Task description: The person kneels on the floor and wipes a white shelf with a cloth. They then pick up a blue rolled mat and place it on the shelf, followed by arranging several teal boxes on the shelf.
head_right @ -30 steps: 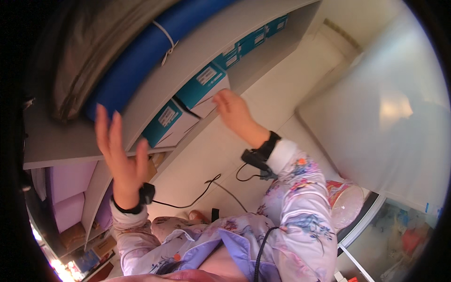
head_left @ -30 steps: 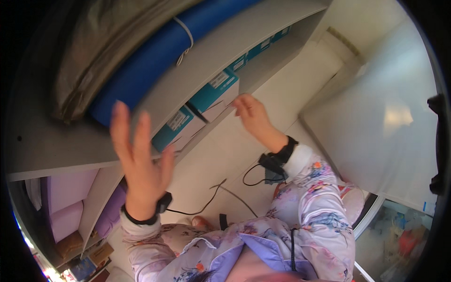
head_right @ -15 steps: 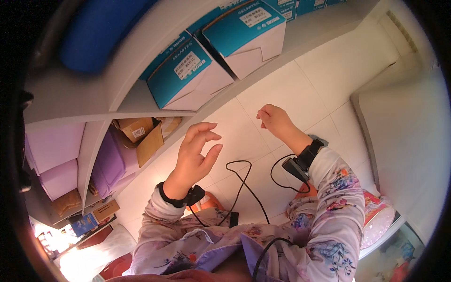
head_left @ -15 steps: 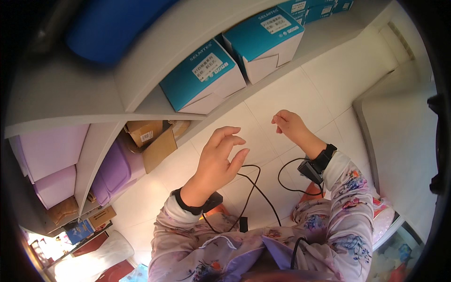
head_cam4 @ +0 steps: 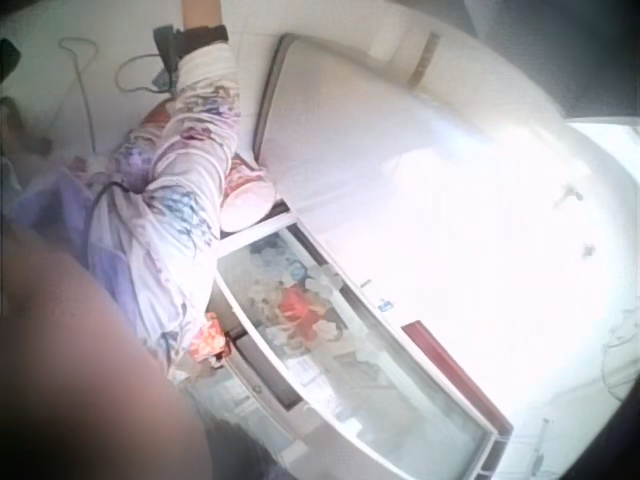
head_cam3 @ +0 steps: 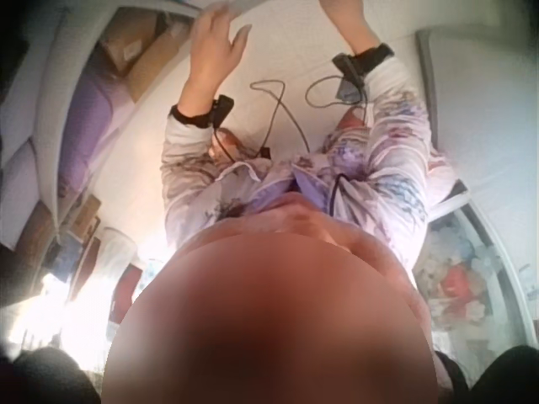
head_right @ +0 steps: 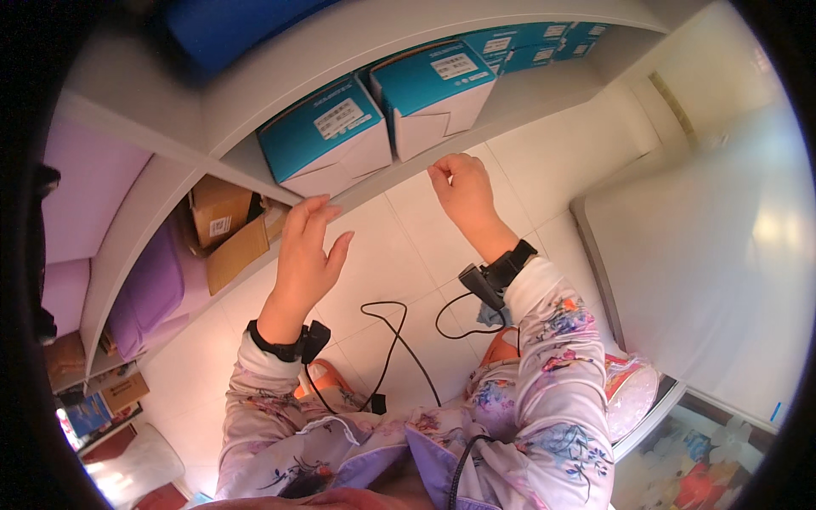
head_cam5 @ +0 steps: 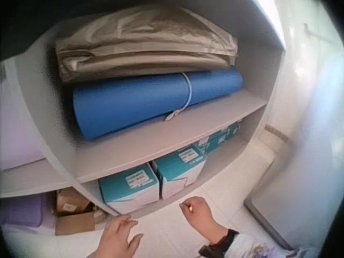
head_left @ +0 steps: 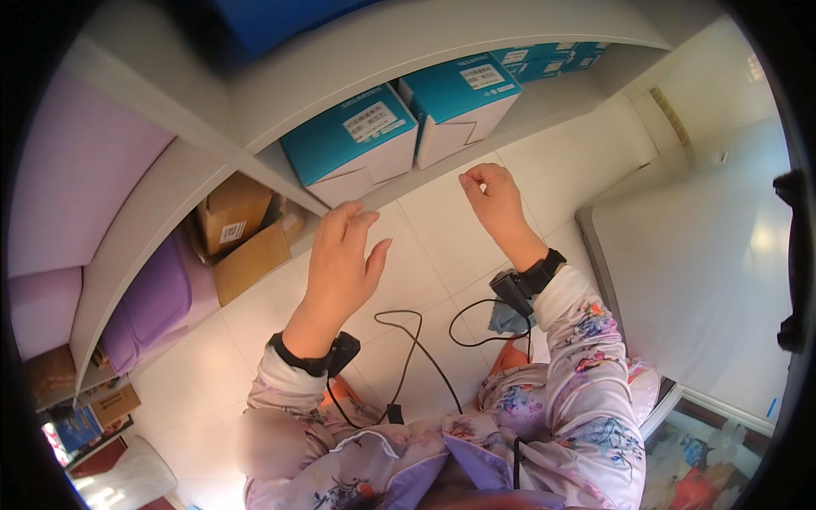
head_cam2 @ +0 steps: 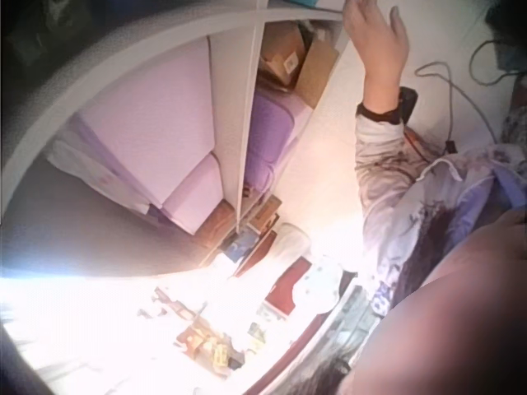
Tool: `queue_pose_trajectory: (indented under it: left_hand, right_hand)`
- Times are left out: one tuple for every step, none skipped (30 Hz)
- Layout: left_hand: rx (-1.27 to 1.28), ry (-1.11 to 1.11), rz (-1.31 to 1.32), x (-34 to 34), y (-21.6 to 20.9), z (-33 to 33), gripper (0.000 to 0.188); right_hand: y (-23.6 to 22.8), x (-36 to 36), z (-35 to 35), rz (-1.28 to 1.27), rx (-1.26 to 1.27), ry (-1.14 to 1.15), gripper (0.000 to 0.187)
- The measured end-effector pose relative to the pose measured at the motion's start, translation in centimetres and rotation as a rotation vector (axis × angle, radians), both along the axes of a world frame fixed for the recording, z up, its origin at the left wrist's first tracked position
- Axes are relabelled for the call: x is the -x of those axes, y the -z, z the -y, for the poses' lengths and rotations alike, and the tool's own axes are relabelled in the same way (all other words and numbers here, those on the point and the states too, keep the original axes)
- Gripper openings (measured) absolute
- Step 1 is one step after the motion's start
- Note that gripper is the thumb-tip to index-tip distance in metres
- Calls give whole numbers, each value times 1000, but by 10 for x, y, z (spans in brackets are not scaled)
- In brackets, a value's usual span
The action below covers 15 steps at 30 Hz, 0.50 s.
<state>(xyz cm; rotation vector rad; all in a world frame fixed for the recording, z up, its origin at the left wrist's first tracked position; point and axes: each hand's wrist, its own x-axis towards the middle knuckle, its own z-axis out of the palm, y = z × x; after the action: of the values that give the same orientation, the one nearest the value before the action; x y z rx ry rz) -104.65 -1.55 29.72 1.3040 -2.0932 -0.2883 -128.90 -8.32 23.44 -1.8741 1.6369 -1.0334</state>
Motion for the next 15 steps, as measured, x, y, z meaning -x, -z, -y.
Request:
queue_pose_trajectory:
  left_hand:
    - [12, -26, 12, -4, 1, 1, 36]
    - [16, -54, 29, -7, 2, 1, 36]
    - [22, -81, 37, -10, 3, 2, 36]
    - [18, -108, 34, -13, 5, 2, 37]
    - [15, -134, 18, -15, 6, 3, 37]
    - [9, -151, -4, -16, 8, 3, 38]
    - [-13, -165, -34, -17, 10, 4, 38]
    - [-40, -175, -66, -18, 11, 5, 39]
    - [-70, -185, -102, -19, 13, 5, 39]
    - [-72, -200, -97, -21, 14, 6, 40]
    - [-78, -214, -94, -23, 15, 6, 41]
    - [-96, -235, -92, -24, 16, 7, 42]
    - [-44, -229, -79, -26, 16, 7, 44]
    - [-5, -232, -67, -27, 17, 7, 45]
    - [34, -237, -54, -28, 16, 7, 46]
  right_hand:
    - [-6, -4, 1, -21, -64, -19, 8]
    - [-11, -10, 1, -132, -28, -70, 14]
    - [-15, -19, 3, -126, 148, -116, 18]
    - [-20, -30, 6, -130, 295, -138, 22]
    - [-23, -42, 11, -134, 443, -153, 26]
    - [-26, -52, 18, -143, 471, -143, 31]
    - [-28, -63, 26, -155, 500, -130, 35]
    - [-30, -75, 35, -166, 527, -116, 39]
    - [-30, -85, 42, -229, 532, -102, 41]
    - [-30, -94, 49, -292, 535, -89, 43]
    - [-30, -99, 53, -355, 558, -86, 46]
    - [-29, -100, 56, -425, 547, -70, 47]
    - [-28, -100, 57, -496, 556, -67, 48]
    - [-28, -100, 57, -586, 478, -74, 50]
    - [-27, -97, 55, -551, 543, -89, 49]
